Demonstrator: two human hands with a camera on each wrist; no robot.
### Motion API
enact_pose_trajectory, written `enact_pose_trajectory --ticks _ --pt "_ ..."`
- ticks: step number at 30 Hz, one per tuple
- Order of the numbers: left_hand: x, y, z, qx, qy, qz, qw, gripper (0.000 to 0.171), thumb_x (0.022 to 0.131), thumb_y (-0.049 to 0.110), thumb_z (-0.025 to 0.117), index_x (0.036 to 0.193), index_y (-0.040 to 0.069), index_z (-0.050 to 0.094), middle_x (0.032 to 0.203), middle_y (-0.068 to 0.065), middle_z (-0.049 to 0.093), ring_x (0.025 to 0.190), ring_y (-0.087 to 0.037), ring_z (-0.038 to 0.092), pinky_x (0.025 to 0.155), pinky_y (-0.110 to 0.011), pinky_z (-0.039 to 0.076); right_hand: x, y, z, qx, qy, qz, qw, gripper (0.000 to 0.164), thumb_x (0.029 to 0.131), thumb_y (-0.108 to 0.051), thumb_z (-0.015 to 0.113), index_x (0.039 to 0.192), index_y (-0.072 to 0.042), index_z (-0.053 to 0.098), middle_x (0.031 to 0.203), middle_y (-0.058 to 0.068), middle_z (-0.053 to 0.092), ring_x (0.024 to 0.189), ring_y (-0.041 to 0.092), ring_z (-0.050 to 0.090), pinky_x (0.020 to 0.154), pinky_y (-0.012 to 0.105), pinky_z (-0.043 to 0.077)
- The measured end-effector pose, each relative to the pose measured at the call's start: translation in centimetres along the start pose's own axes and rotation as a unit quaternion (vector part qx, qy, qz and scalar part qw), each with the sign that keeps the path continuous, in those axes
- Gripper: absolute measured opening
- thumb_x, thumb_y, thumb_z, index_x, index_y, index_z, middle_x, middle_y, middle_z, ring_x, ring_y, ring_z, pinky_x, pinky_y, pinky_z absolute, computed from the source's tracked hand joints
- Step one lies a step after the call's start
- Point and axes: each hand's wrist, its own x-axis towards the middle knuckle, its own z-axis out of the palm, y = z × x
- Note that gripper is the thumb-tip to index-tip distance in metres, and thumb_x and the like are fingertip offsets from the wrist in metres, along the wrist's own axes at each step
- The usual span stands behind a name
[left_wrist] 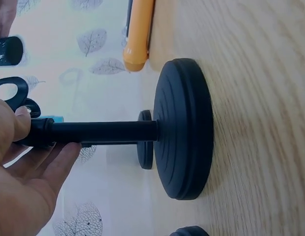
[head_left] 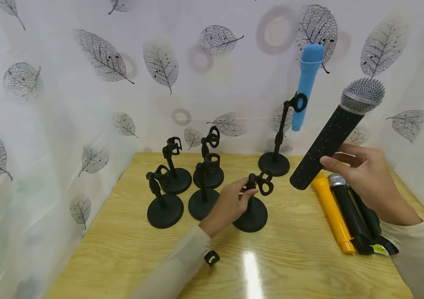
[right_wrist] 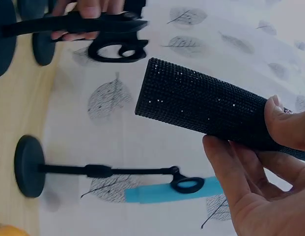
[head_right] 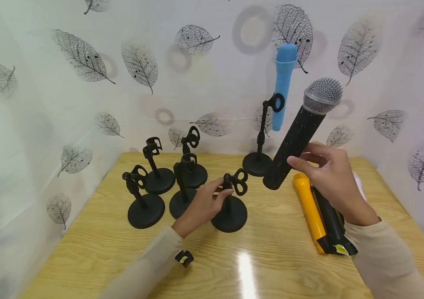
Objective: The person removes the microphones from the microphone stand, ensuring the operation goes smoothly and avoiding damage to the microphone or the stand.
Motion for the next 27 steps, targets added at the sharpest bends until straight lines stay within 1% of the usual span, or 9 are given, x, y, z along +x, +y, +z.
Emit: enact_pose_trajectory --ticks 3,5,8,10,12,14,15,20,27 --pt "0.5 -0.5 0.2 -0.006 0.014 -0.002 0.9999 0.021 0.105 0.021 0.056 0.118 0.007 0.066 0.115 -0.009 0.069 0.110 -0.018 0.069 0.084 -0.019 0.056 -0.3 1.2 0.2 -0.002 -0.026 0.010 1.000 0.044 0.094 -0.011 0.074 0.131 0.008 0.062 0.126 0.003 0.065 0.094 -0.011 0.064 0.071 0.011 0.055" --pt "0.9 -0.9 0.3 -0.004 0.026 0.005 0.9996 0.020 0.105 0.020 0.056 0.117 0.006 0.065 0.114 -0.009 0.069 0.109 -0.018 0.069 0.084 -0.019 0.056 -0.6 1.9 0.3 -0.019 -0.041 0.023 0.999 0.049 0.095 -0.016 0.074 0.136 0.009 0.059 0.130 0.016 0.063 0.091 -0.011 0.064 0.071 0.009 0.053" --pt "1.6 -1.3 0.5 -0.001 0.042 0.015 0.9990 0.020 0.105 0.018 0.057 0.118 0.005 0.065 0.112 -0.010 0.069 0.108 -0.018 0.069 0.084 -0.019 0.057 -1.0 2.7 0.7 -0.055 -0.062 0.050 0.995 0.056 0.097 -0.024 0.072 0.139 0.009 0.056 0.130 0.030 0.060 0.097 0.010 0.070 0.071 0.007 0.050" --pt "2.2 -1.5 0.5 0.005 0.049 0.014 0.9987 0.022 0.105 0.019 0.057 0.119 0.004 0.065 0.113 -0.010 0.069 0.108 -0.018 0.069 0.085 -0.020 0.057 -1.2 3.2 1.0 -0.074 -0.082 0.070 0.991 0.063 0.098 -0.030 0.071 0.142 0.010 0.051 0.132 0.034 0.058 0.106 0.030 0.068 0.078 0.020 0.056" --pt "2.8 -1.7 0.5 0.008 0.055 0.010 0.9984 0.024 0.105 0.020 0.057 0.121 0.004 0.065 0.115 -0.010 0.070 0.109 -0.019 0.069 0.086 -0.020 0.057 -1.4 3.6 1.5 -0.085 -0.101 0.086 0.987 0.066 0.099 -0.034 0.069 0.143 0.011 0.049 0.135 0.035 0.055 0.114 0.048 0.059 0.086 0.040 0.059" --pt "3.4 -1.9 0.6 0.013 0.059 0.004 0.9982 0.026 0.106 0.020 0.056 0.124 0.003 0.065 0.115 -0.011 0.070 0.108 -0.020 0.069 0.086 -0.022 0.057 -1.5 4.1 1.9 -0.088 -0.117 0.096 0.985 0.070 0.100 -0.036 0.067 0.144 0.014 0.046 0.135 0.037 0.053 0.116 0.052 0.058 0.091 0.059 0.053" --pt "3.7 -2.1 0.6 0.017 0.062 0.000 0.9980 0.027 0.106 0.021 0.056 0.125 0.003 0.064 0.115 -0.011 0.070 0.108 -0.020 0.070 0.086 -0.023 0.057 -1.6 4.4 2.1 -0.092 -0.124 0.100 0.983 0.071 0.100 -0.037 0.066 0.144 0.014 0.044 0.135 0.038 0.054 0.115 0.052 0.058 0.091 0.066 0.050" --pt "5.2 -2.7 0.6 0.024 0.070 -0.017 0.9971 0.028 0.106 0.020 0.057 0.127 0.004 0.064 0.116 -0.011 0.071 0.108 -0.022 0.070 0.087 -0.026 0.058 -2.0 5.8 2.9 -0.109 -0.143 0.114 0.977 0.072 0.101 -0.038 0.065 0.140 0.019 0.045 0.133 0.040 0.053 0.108 0.048 0.064 0.089 0.062 0.053" --pt "6.5 -3.3 0.4 0.028 0.084 -0.035 0.9954 0.027 0.106 0.020 0.057 0.127 0.005 0.065 0.117 -0.011 0.071 0.108 -0.023 0.070 0.089 -0.030 0.059 -2.5 7.4 3.6 -0.113 -0.172 0.125 0.971 0.070 0.101 -0.036 0.065 0.134 0.024 0.047 0.134 0.043 0.049 0.107 0.049 0.065 0.081 0.054 0.059"
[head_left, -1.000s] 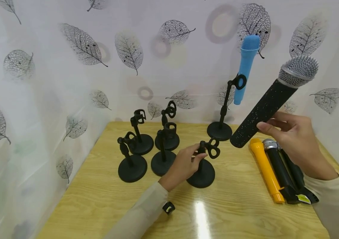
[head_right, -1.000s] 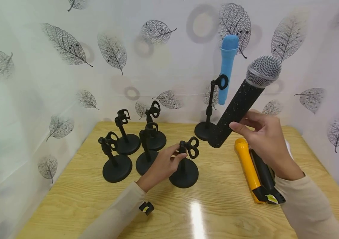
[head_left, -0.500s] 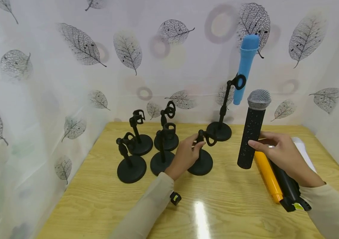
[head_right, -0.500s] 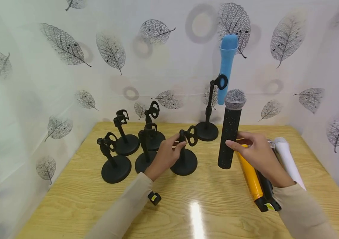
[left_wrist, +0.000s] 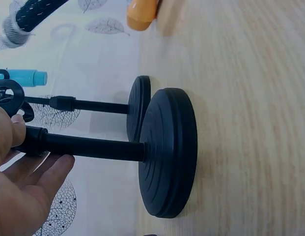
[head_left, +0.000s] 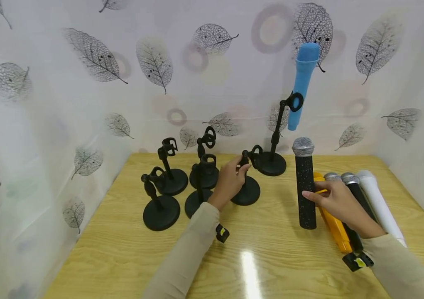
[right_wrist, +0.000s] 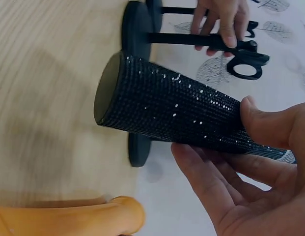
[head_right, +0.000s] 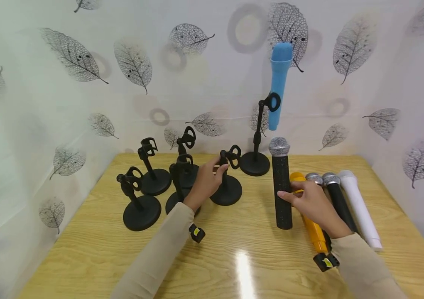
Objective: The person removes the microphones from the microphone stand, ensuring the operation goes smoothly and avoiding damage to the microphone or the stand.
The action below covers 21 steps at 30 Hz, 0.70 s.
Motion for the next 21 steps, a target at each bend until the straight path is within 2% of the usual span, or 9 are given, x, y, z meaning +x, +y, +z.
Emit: enact_pose_trajectory --ticks 3,7,10,12,14,15,17,19,21 --pt "0.4 -0.3 0.1 0.003 0.008 -0.002 1.0000 0.028 0.106 0.020 0.056 0.127 0.004 0.064 0.116 -0.012 0.072 0.107 -0.024 0.071 0.088 -0.032 0.059 0.0 0.7 0.4 -0.006 -0.011 0.006 1.000 0.071 0.100 -0.038 0.066 0.133 0.023 0.050 0.126 0.041 0.057 0.091 0.038 0.072 0.073 0.046 0.061" --pt "0.9 -0.6 0.3 0.002 0.025 0.003 0.9997 0.024 0.105 0.016 0.058 0.124 0.002 0.066 0.115 -0.014 0.072 0.105 -0.026 0.072 0.088 -0.033 0.059 0.2 1.5 1.0 -0.025 -0.034 0.013 0.999 0.061 0.099 -0.040 0.066 0.122 0.017 0.062 0.095 0.024 0.071 0.069 0.021 0.065 0.060 0.034 0.054" --pt "1.2 -0.9 0.5 0.005 0.038 0.002 0.9993 0.023 0.105 0.015 0.058 0.122 0.003 0.066 0.118 -0.013 0.071 0.103 -0.026 0.072 0.087 -0.033 0.060 0.3 1.9 1.4 -0.049 -0.040 0.016 0.998 0.059 0.098 -0.041 0.067 0.118 0.015 0.066 0.094 0.022 0.071 0.076 0.028 0.066 0.063 0.038 0.055" --pt "1.4 -1.2 0.7 0.008 0.044 -0.003 0.9990 0.023 0.105 0.016 0.058 0.123 0.004 0.066 0.120 -0.013 0.071 0.103 -0.025 0.072 0.087 -0.034 0.060 0.4 2.1 1.5 -0.064 -0.040 0.018 0.997 0.061 0.097 -0.043 0.068 0.115 0.015 0.067 0.101 0.028 0.070 0.084 0.035 0.068 0.067 0.044 0.057" --pt "1.7 -1.4 0.8 0.012 0.050 -0.005 0.9987 0.024 0.105 0.016 0.058 0.124 0.004 0.066 0.121 -0.013 0.071 0.103 -0.025 0.072 0.087 -0.035 0.060 0.4 2.3 1.6 -0.073 -0.039 0.025 0.996 0.060 0.096 -0.045 0.069 0.111 0.013 0.069 0.094 0.026 0.071 0.080 0.033 0.067 0.063 0.042 0.057" --pt "1.8 -1.5 0.8 0.012 0.051 -0.009 0.9986 0.024 0.105 0.016 0.058 0.125 0.004 0.065 0.120 -0.012 0.071 0.103 -0.026 0.072 0.087 -0.036 0.060 0.4 2.4 1.6 -0.074 -0.041 0.030 0.996 0.054 0.096 -0.045 0.069 0.102 0.009 0.072 0.082 0.020 0.069 0.070 0.029 0.065 0.058 0.038 0.054" --pt "2.2 -1.7 0.9 0.010 0.053 -0.012 0.9985 0.023 0.105 0.015 0.057 0.124 0.004 0.065 0.117 -0.012 0.072 0.104 -0.026 0.072 0.087 -0.037 0.060 0.4 2.6 1.7 -0.078 -0.040 0.033 0.996 0.045 0.095 -0.044 0.070 0.081 -0.001 0.069 0.062 0.006 0.056 0.054 0.018 0.052 0.049 0.030 0.044" --pt "2.5 -1.8 1.0 0.007 0.055 -0.015 0.9984 0.024 0.106 0.015 0.057 0.124 0.003 0.065 0.114 -0.012 0.072 0.104 -0.026 0.072 0.087 -0.038 0.060 0.4 2.9 1.8 -0.082 -0.038 0.035 0.995 0.046 0.095 -0.042 0.071 0.065 -0.011 0.056 0.054 -0.004 0.035 0.047 0.011 0.034 0.046 0.024 0.030" --pt "2.9 -1.9 1.0 0.007 0.059 -0.020 0.9980 0.023 0.106 0.016 0.057 0.123 0.003 0.065 0.110 -0.012 0.073 0.105 -0.027 0.072 0.087 -0.039 0.060 0.4 3.0 1.8 -0.093 -0.031 0.034 0.995 0.051 0.094 -0.041 0.072 0.059 -0.016 0.045 0.053 -0.007 0.028 0.046 0.009 0.027 0.045 0.022 0.026"
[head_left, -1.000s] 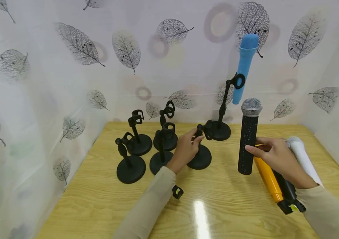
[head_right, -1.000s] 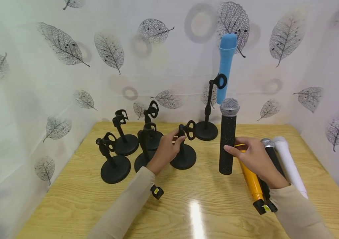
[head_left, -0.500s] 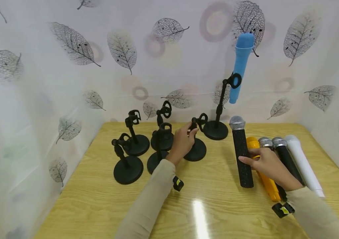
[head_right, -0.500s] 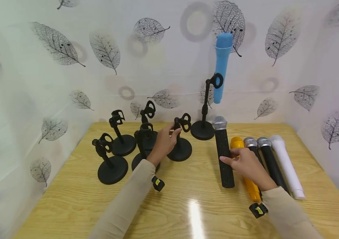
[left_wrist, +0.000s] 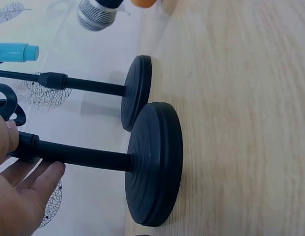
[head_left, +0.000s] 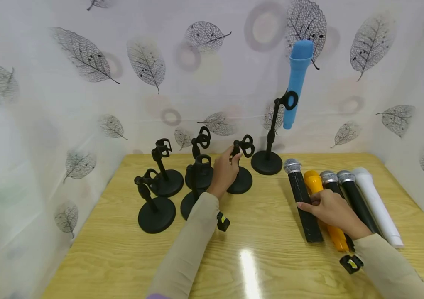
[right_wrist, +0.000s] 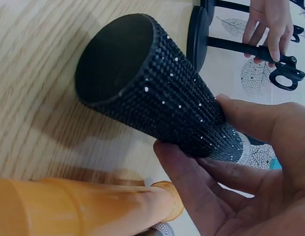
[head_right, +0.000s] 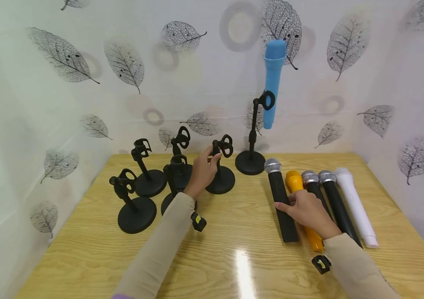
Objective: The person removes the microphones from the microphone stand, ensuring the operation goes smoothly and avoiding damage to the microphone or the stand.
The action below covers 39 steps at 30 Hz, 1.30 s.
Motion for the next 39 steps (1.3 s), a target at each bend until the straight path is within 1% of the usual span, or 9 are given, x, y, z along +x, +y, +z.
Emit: enact_pose_trajectory --ticks 2,4,11,20,24,28,34,36,39 --pt "0.3 -0.1 -0.1 0.001 0.006 -0.005 1.0000 0.023 0.106 0.016 0.057 0.122 0.002 0.065 0.108 -0.012 0.073 0.105 -0.027 0.072 0.087 -0.040 0.060 0.0 0.0 0.1 -0.010 0.005 0.002 1.000 0.053 0.094 -0.041 0.073 0.058 -0.018 0.041 0.053 -0.007 0.026 0.046 0.008 0.026 0.045 0.022 0.025" --pt "0.6 -0.1 -0.1 -0.002 0.010 -0.013 0.9999 0.024 0.105 0.016 0.058 0.124 0.001 0.065 0.108 -0.012 0.073 0.105 -0.028 0.071 0.087 -0.041 0.060 0.0 -0.1 0.1 -0.017 0.005 0.006 1.000 0.054 0.093 -0.040 0.073 0.057 -0.018 0.039 0.053 -0.007 0.026 0.045 0.009 0.029 0.045 0.023 0.027" --pt "1.2 -0.3 -0.1 -0.005 0.025 -0.017 0.9995 0.021 0.106 0.017 0.057 0.118 0.003 0.066 0.104 -0.012 0.072 0.104 -0.027 0.072 0.083 -0.039 0.061 0.2 0.1 0.2 -0.033 0.000 0.025 0.999 0.054 0.093 -0.039 0.074 0.056 -0.017 0.041 0.050 -0.005 0.032 0.042 0.011 0.040 0.044 0.025 0.035" --pt "2.0 -0.8 -0.2 -0.007 0.034 -0.033 0.9988 0.025 0.106 0.013 0.056 0.125 0.000 0.064 0.107 -0.014 0.072 0.098 -0.027 0.072 0.075 -0.040 0.059 0.5 0.6 0.1 -0.057 0.006 0.022 0.998 0.052 0.093 -0.037 0.074 0.056 -0.014 0.045 0.051 -0.003 0.037 0.043 0.014 0.045 0.045 0.028 0.039" --pt "2.2 -0.8 -0.1 -0.004 0.036 -0.034 0.9988 0.026 0.106 0.014 0.056 0.128 0.002 0.064 0.108 -0.013 0.072 0.097 -0.026 0.072 0.075 -0.039 0.059 0.5 0.6 0.1 -0.066 0.009 0.015 0.998 0.052 0.092 -0.035 0.075 0.056 -0.014 0.045 0.051 -0.003 0.037 0.044 0.014 0.046 0.046 0.028 0.039" --pt "2.2 -0.8 0.0 -0.006 0.033 -0.034 0.9989 0.026 0.106 0.013 0.056 0.128 0.002 0.064 0.109 -0.014 0.072 0.099 -0.027 0.071 0.077 -0.040 0.059 0.5 0.6 0.2 -0.069 0.010 0.014 0.997 0.052 0.092 -0.034 0.075 0.055 -0.015 0.045 0.050 -0.004 0.036 0.043 0.013 0.045 0.045 0.028 0.038" --pt "2.1 -0.7 0.2 -0.018 0.029 -0.042 0.9985 0.032 0.106 0.012 0.055 0.137 0.004 0.060 0.121 -0.015 0.069 0.105 -0.027 0.070 0.081 -0.040 0.059 0.4 0.5 0.2 -0.068 0.006 0.025 0.997 0.051 0.091 -0.034 0.076 0.056 -0.014 0.046 0.050 -0.004 0.037 0.043 0.013 0.044 0.045 0.028 0.038" --pt "2.1 -0.7 0.2 -0.018 0.030 -0.047 0.9983 0.035 0.106 0.013 0.055 0.140 0.004 0.058 0.125 -0.015 0.068 0.108 -0.028 0.069 0.086 -0.041 0.059 0.4 0.5 0.1 -0.071 0.009 0.027 0.997 0.052 0.091 -0.034 0.077 0.055 -0.014 0.045 0.049 -0.004 0.035 0.042 0.013 0.044 0.045 0.027 0.037" --pt "1.7 -0.7 0.3 -0.021 0.021 -0.067 0.9973 0.042 0.106 0.015 0.057 0.146 0.006 0.051 0.130 -0.016 0.065 0.112 -0.029 0.067 0.092 -0.043 0.057 0.4 0.4 0.0 -0.077 0.013 0.028 0.997 0.053 0.091 -0.035 0.077 0.055 -0.014 0.044 0.050 -0.005 0.032 0.042 0.013 0.042 0.045 0.027 0.035"
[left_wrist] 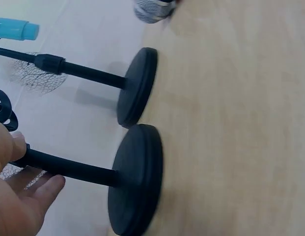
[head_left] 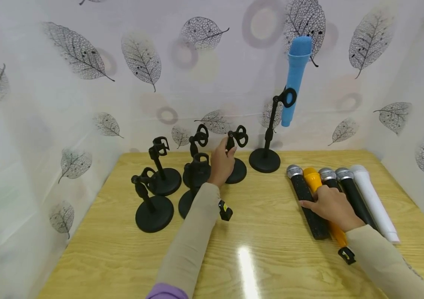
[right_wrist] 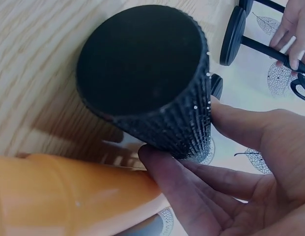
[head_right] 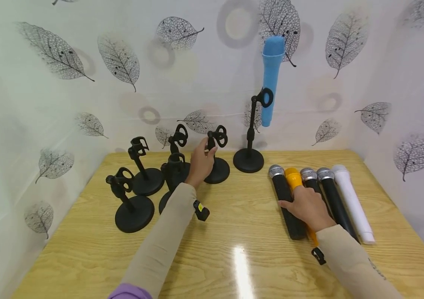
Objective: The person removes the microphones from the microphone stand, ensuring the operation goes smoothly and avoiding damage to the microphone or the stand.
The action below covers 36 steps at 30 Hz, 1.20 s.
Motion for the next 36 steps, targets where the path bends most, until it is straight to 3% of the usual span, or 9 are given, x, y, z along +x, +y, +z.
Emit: enact_pose_trajectory --ticks 7,13,19,20,23,25,27,32,36 --pt "-1.6 0.0 -0.4 0.046 -0.041 -0.047 0.9970 0.055 0.104 0.024 0.060 0.150 0.000 0.043 0.134 -0.019 0.062 0.116 -0.031 0.065 0.100 -0.045 0.053 -0.2 0.1 -0.5 -0.018 0.017 -0.004 1.000 0.056 0.090 -0.036 0.077 0.054 -0.017 0.039 0.053 -0.005 0.026 0.043 0.013 0.038 0.044 0.027 0.033" --pt "-3.7 0.8 -1.0 0.106 -0.089 -0.036 0.9897 0.048 0.103 0.031 0.063 0.137 -0.003 0.058 0.122 -0.016 0.070 0.113 -0.029 0.066 0.105 -0.050 0.047 -0.4 -0.1 -0.8 -0.027 0.042 -0.015 0.999 0.054 0.089 -0.032 0.079 0.056 -0.016 0.040 0.056 -0.004 0.026 0.045 0.014 0.036 0.045 0.027 0.030" --pt "-5.1 2.2 0.0 0.111 -0.150 0.001 0.9825 0.042 0.102 0.032 0.064 0.131 0.002 0.065 0.114 -0.010 0.073 0.099 -0.020 0.071 0.098 -0.046 0.052 -0.7 -1.1 -1.2 -0.013 0.063 -0.026 0.998 0.057 0.089 -0.028 0.079 0.057 -0.016 0.034 0.056 -0.005 0.022 0.045 0.012 0.028 0.045 0.025 0.024" --pt "-5.1 2.6 0.3 0.105 -0.154 0.005 0.9825 0.042 0.102 0.032 0.064 0.131 0.003 0.065 0.115 -0.010 0.073 0.099 -0.018 0.072 0.097 -0.045 0.053 -0.7 -1.3 -1.2 -0.011 0.065 -0.029 0.997 0.057 0.089 -0.028 0.079 0.057 -0.015 0.034 0.056 -0.005 0.021 0.045 0.012 0.028 0.045 0.025 0.023" --pt "-4.4 3.7 1.7 0.084 -0.158 0.007 0.9839 0.043 0.102 0.034 0.063 0.135 0.005 0.063 0.118 -0.009 0.072 0.102 -0.017 0.071 0.095 -0.041 0.055 -0.6 -2.0 -1.1 -0.006 0.074 -0.045 0.996 0.042 0.088 -0.025 0.081 0.064 -0.002 0.055 0.056 0.000 0.046 0.045 0.013 0.043 0.041 0.027 0.036" --pt "-3.6 4.2 2.7 0.062 -0.155 0.001 0.9860 0.046 0.103 0.034 0.062 0.138 0.005 0.060 0.123 -0.010 0.071 0.106 -0.018 0.070 0.093 -0.038 0.056 -0.5 -2.4 -0.9 -0.002 0.076 -0.052 0.996 0.034 0.087 -0.024 0.082 0.081 0.007 0.068 0.066 0.009 0.063 0.051 0.019 0.057 0.045 0.034 0.049" --pt "-2.7 4.6 3.7 0.042 -0.150 -0.006 0.9878 0.047 0.104 0.034 0.061 0.141 0.005 0.057 0.128 -0.012 0.068 0.112 -0.020 0.067 0.094 -0.038 0.056 -0.3 -2.8 -0.7 0.003 0.079 -0.059 0.995 0.038 0.086 -0.022 0.082 0.101 0.011 0.072 0.082 0.018 0.073 0.062 0.026 0.067 0.054 0.041 0.057" --pt "-0.4 5.0 6.1 0.013 -0.117 -0.042 0.9921 0.051 0.104 0.032 0.061 0.146 0.005 0.051 0.137 -0.013 0.062 0.123 -0.026 0.061 0.101 -0.042 0.052 -0.2 -3.6 -0.1 0.014 0.095 -0.078 0.992 0.035 0.086 -0.022 0.083 0.101 0.008 0.073 0.083 0.015 0.074 0.069 0.028 0.071 0.060 0.046 0.059" --pt "0.9 5.3 7.6 0.002 -0.095 -0.065 0.9933 0.055 0.104 0.033 0.061 0.149 0.005 0.047 0.142 -0.012 0.058 0.128 -0.025 0.057 0.105 -0.041 0.049 -0.1 -4.2 0.4 0.017 0.116 -0.095 0.989 0.024 0.086 -0.022 0.082 0.089 -0.001 0.073 0.074 0.005 0.070 0.061 0.019 0.064 0.054 0.038 0.053"
